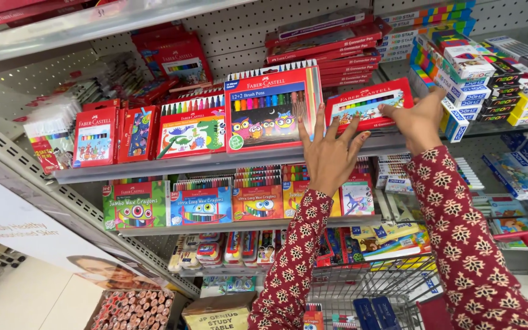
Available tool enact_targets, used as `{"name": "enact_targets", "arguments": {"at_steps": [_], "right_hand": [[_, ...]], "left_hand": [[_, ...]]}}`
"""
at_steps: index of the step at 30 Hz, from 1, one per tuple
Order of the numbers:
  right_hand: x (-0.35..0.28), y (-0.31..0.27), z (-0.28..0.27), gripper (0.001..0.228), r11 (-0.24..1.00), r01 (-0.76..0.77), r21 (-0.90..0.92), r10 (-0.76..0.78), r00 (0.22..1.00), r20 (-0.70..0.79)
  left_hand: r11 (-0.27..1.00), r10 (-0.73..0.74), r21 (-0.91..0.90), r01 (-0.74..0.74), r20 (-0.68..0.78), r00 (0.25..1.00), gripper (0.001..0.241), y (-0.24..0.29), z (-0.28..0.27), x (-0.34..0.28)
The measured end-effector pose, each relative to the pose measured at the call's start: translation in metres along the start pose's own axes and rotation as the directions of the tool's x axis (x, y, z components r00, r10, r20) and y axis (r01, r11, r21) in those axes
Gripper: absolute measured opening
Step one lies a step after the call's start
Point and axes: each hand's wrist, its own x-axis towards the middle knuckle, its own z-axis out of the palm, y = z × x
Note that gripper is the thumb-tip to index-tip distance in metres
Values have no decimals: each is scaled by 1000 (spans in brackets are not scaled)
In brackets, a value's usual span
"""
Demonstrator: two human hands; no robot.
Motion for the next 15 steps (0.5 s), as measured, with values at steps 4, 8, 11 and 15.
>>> {"name": "enact_targets", "arguments": {"at_steps": [4, 8, 11, 15], "right_hand": [[16, 3, 2, 72, 984, -146, 98, 138, 987, 87], [20, -4, 1, 53, 865, -92, 494, 53, 994, 93], [5, -21, -15, 50, 844, 223, 488, -240, 970, -28], [-54, -57, -57, 50, 718, 478, 506, -482, 866, -133]], "left_hand": [[999, -9, 37, 7, 39, 999, 55, 0, 0, -3], [999, -13, -31, 14, 33, 999, 56, 2, 2, -5], [978, -27, -208, 21, -28, 999, 59, 9, -1, -7], [811, -114, -585, 14, -135, 984, 68, 24, -30, -13]]}}
